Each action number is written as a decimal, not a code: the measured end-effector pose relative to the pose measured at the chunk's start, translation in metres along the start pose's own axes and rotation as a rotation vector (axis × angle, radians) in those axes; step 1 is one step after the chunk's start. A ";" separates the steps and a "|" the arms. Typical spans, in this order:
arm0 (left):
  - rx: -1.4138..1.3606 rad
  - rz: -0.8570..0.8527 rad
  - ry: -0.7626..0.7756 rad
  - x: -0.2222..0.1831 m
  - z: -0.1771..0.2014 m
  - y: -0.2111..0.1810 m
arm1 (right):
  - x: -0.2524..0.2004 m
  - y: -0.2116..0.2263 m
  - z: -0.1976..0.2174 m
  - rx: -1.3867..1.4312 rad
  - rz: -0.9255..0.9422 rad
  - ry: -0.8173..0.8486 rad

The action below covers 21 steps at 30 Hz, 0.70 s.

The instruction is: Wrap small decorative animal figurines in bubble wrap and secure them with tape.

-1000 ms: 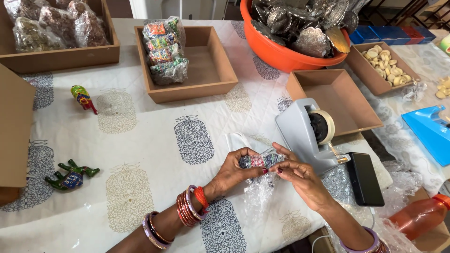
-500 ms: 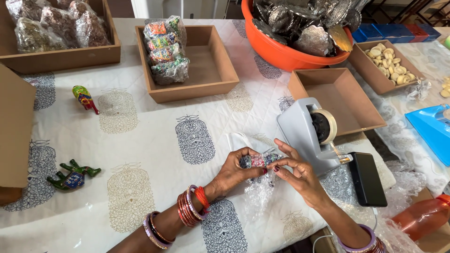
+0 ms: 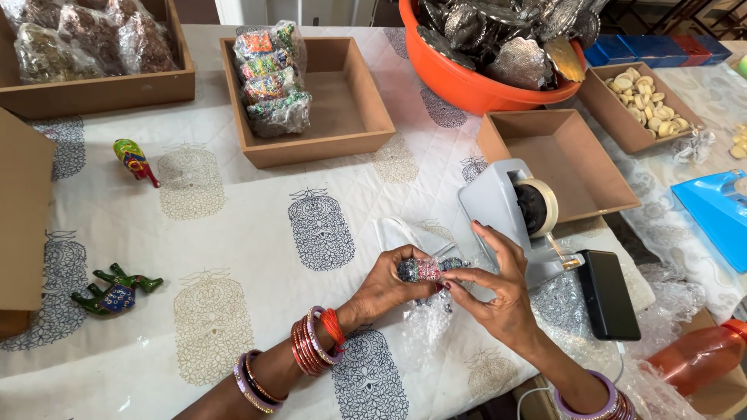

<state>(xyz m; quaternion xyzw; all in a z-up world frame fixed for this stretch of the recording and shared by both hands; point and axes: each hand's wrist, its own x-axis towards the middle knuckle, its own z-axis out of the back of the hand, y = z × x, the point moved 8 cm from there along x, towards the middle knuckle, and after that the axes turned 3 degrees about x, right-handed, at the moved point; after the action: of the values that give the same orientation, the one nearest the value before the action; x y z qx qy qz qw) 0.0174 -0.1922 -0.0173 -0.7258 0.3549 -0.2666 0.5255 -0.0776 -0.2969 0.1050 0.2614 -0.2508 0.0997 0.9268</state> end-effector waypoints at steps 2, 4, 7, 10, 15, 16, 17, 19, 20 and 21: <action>0.028 0.014 -0.014 -0.001 0.001 0.000 | 0.000 0.003 0.001 -0.040 0.009 -0.012; 0.099 -0.044 -0.017 -0.002 0.000 -0.007 | 0.000 0.000 0.001 -0.065 -0.016 -0.004; 0.168 -0.010 -0.018 -0.007 -0.003 -0.016 | 0.000 -0.002 0.001 -0.038 -0.034 0.007; 0.293 -0.027 0.012 -0.010 -0.008 -0.022 | 0.012 -0.002 0.005 0.025 -0.122 0.050; 0.444 -0.097 0.060 -0.017 -0.020 -0.039 | -0.012 -0.064 -0.028 0.630 -0.442 0.245; 0.524 -0.080 0.071 -0.019 -0.022 -0.041 | -0.025 -0.077 -0.044 0.899 -0.639 0.314; 0.525 -0.080 0.071 -0.019 -0.021 -0.041 | -0.024 -0.078 -0.044 0.900 -0.638 0.314; 0.505 -0.165 0.054 -0.019 -0.020 -0.046 | -0.022 -0.077 -0.049 1.056 -0.643 0.323; 0.506 -0.164 0.055 -0.019 -0.020 -0.047 | -0.021 -0.076 -0.051 1.057 -0.643 0.322; 0.486 -0.126 0.044 -0.019 -0.018 -0.046 | -0.020 -0.076 -0.050 1.042 -0.626 0.301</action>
<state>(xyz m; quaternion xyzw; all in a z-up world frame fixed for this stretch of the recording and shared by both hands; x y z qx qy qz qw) 0.0029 -0.1788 0.0320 -0.5929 0.2458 -0.3920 0.6591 -0.0495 -0.3356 0.0246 0.7230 0.0528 -0.0318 0.6881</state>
